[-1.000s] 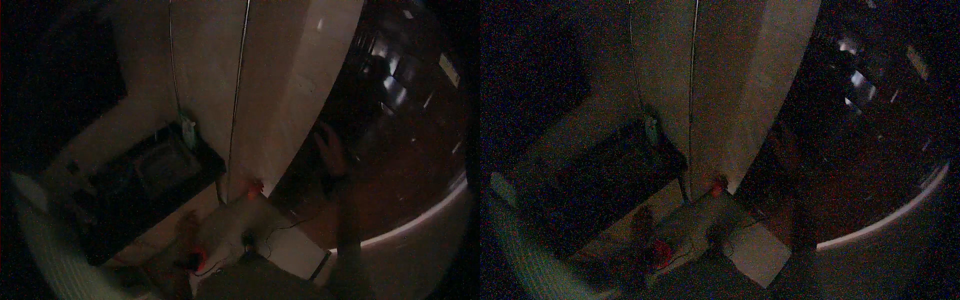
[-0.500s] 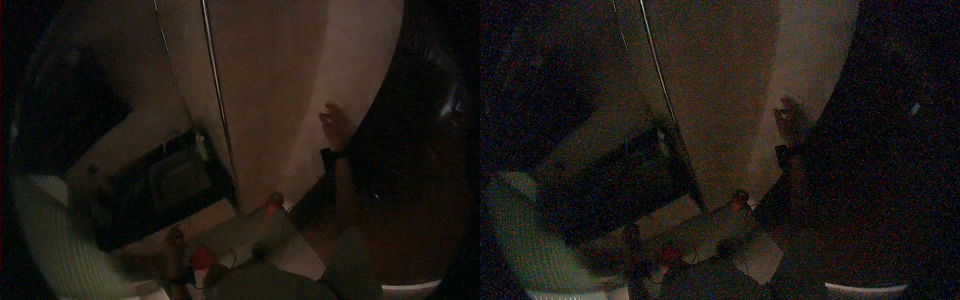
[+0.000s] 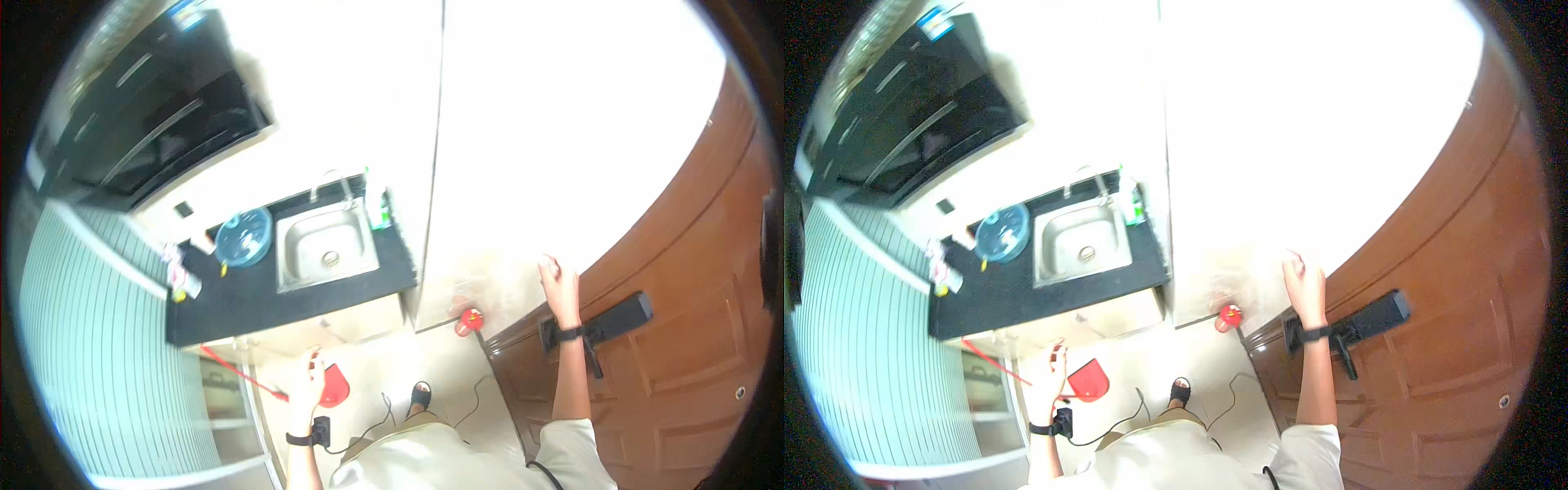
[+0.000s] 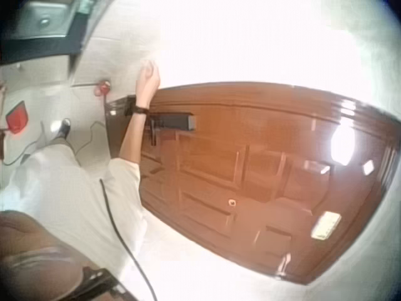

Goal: The person walks through a room with bunk beds, puts on a face mask, and enters a kitchenette. They handle a spray bottle and a sponge by a sink.

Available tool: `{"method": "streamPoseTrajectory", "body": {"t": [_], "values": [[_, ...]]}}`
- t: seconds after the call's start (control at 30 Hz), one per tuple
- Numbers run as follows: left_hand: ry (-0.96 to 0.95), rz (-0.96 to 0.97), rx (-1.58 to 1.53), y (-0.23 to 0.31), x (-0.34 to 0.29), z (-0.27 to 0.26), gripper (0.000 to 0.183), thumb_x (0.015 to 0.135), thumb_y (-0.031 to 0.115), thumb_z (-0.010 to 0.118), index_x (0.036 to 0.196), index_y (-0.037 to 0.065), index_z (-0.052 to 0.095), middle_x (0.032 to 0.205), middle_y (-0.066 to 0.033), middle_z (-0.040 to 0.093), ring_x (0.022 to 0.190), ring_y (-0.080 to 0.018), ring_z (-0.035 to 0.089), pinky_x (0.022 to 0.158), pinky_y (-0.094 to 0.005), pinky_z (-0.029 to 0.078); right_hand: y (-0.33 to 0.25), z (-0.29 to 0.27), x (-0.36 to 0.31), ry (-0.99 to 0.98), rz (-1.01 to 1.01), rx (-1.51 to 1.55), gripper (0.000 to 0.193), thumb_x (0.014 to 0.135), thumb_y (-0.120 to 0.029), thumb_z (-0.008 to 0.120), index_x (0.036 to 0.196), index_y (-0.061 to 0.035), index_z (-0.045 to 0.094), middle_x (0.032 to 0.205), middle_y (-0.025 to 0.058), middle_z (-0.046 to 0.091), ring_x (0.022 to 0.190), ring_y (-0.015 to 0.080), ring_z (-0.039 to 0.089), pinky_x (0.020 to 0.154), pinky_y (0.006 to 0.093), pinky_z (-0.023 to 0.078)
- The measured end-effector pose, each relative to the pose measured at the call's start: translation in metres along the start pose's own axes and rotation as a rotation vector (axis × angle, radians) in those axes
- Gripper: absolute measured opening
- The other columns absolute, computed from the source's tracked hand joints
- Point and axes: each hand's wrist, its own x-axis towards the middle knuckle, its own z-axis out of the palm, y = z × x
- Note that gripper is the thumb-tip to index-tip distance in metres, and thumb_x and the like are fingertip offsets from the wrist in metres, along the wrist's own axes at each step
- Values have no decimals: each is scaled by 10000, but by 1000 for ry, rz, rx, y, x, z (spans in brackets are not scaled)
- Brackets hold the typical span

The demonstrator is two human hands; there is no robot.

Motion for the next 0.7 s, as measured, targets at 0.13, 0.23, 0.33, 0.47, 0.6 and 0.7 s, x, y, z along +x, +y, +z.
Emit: {"method": "streamPoseTrajectory", "body": {"t": [0.13,0.23,0.33,0.47,0.6,0.7], "values": [[27,19,-251,19,-1,46,261,975,150,598,1181,14,679,1058,-206,717,895,-344,720,791,-394,574,12,-1,-8,-132,-27,26,236,915,-67,649,1140,-16,697,607,56,492,596,104,481,585,304,451],[77,19,-268,-7,-43,45,255,970,149,605,1174,16,681,1029,-200,720,871,-355,706,781,-413,559,23,24,-42,-204,-120,42,260,884,-30,637,1136,-3,694,604,47,478,580,108,455,570,309,429],[153,-32,-274,-63,-100,22,251,977,149,606,1178,18,681,1014,-201,720,832,-329,706,745,-390,555,-6,53,-90,-316,-128,28,295,854,2,616,1139,10,690,596,46,451,569,119,444,572,313,428],[286,-275,-252,-134,-196,-19,250,999,150,591,1192,11,669,916,-173,716,773,-248,691,694,-356,537,-51,86,-146,-446,-199,83,323,844,-9,596,1150,13,696,595,47,439,563,133,445,577,328,433],[424,-410,-182,-200,-271,-41,247,1006,159,582,1192,22,668,880,-162,707,723,-224,649,676,-349,526,-103,107,-178,-517,-280,91,330,843,-25,583,1147,-1,711,576,49,468,538,133,463,573,319,450],[507,-535,-240,-230,-305,-50,241,1009,179,594,1187,41,679,815,-120,653,687,-191,585,655,-333,503,-135,120,-194,-564,-308,107,329,840,-28,582,1139,-7,719,573,67,489,517,141,467,569,328,456]]}}
